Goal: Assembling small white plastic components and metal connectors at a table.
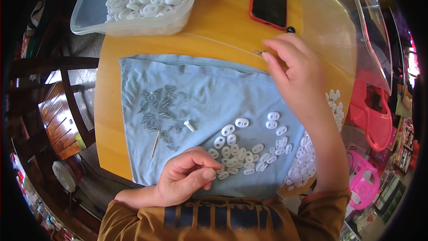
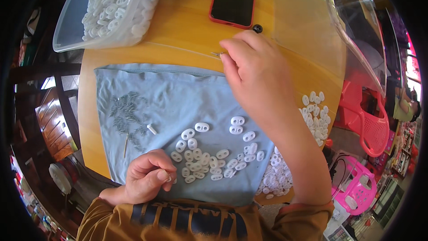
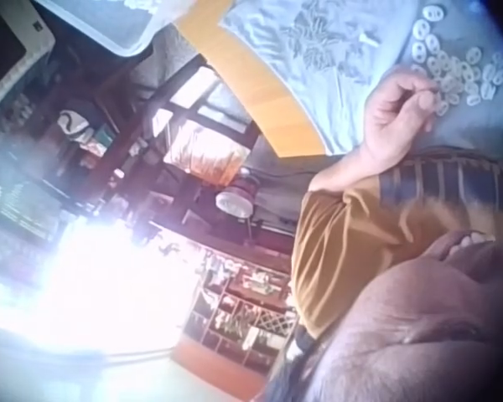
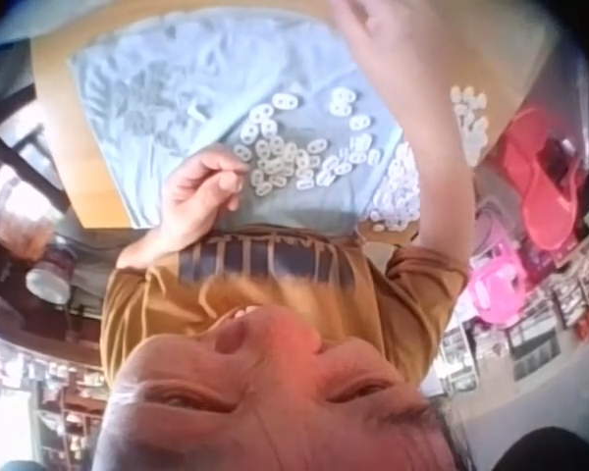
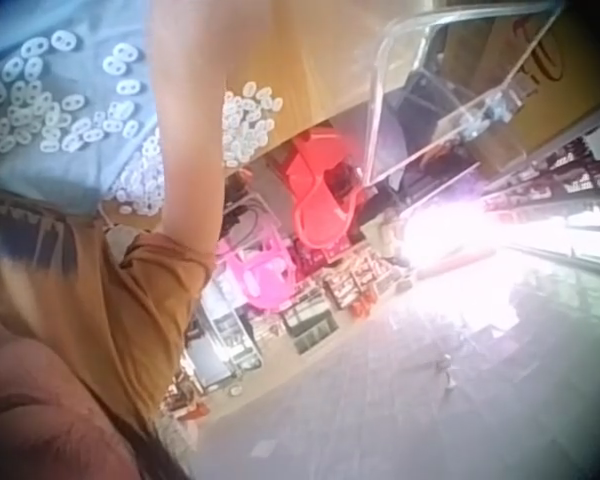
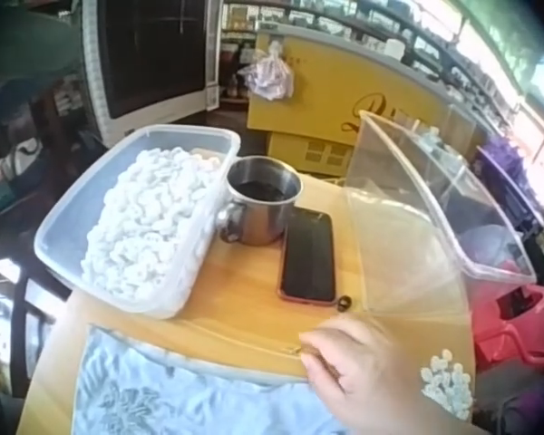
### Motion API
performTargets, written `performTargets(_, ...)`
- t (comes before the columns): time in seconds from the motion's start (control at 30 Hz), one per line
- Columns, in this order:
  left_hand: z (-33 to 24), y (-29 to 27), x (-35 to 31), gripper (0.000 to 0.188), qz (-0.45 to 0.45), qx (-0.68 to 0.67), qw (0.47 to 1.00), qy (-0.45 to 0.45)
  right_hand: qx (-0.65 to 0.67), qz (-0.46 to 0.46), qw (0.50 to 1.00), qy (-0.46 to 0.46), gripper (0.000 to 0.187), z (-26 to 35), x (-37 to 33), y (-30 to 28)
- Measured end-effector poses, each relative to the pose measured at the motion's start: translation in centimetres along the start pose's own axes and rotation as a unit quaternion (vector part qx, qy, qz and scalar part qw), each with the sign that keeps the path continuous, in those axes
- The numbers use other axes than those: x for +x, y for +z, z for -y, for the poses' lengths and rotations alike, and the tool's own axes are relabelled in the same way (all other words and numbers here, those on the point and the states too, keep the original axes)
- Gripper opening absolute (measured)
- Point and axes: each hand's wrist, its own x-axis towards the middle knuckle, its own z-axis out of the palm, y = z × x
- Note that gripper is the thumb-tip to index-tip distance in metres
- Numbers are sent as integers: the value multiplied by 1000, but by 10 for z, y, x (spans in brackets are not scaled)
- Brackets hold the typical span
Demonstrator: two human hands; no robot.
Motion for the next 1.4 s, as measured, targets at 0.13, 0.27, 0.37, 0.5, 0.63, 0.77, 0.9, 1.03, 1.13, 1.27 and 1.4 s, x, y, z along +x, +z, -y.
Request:
performTargets(0.13,0,-1,-4,14,-3,-12,1000,-2,-34,-13,998,-55,9,-1,5,8)
performTargets(0.27,0,0,-1,15,4,-17,1000,-11,-150,-9,977,-152,11,-2,10,10)
performTargets(0.37,0,2,-2,15,7,-14,1000,-2,-189,-21,965,-178,14,2,12,12)
performTargets(0.5,-3,1,-1,14,25,48,998,14,-183,-24,969,-163,15,1,15,17)
performTargets(0.63,-2,1,3,12,79,128,985,85,-160,-30,976,-144,14,-1,12,17)
performTargets(0.77,0,1,3,13,98,162,975,113,-83,-23,991,-98,13,11,7,10)
performTargets(0.9,1,1,3,13,111,155,976,104,-20,0,995,-97,13,48,1,3)
performTargets(1.03,3,2,3,10,126,148,978,72,89,87,990,-60,13,77,-5,20)
performTargets(1.13,6,3,3,9,117,152,976,99,106,122,986,-37,14,88,-6,34)
performTargets(1.27,6,1,3,12,117,148,976,105,107,156,982,9,14,89,-1,47)
performTargets(1.4,8,0,1,12,117,135,980,90,114,183,976,14,14,90,3,47)
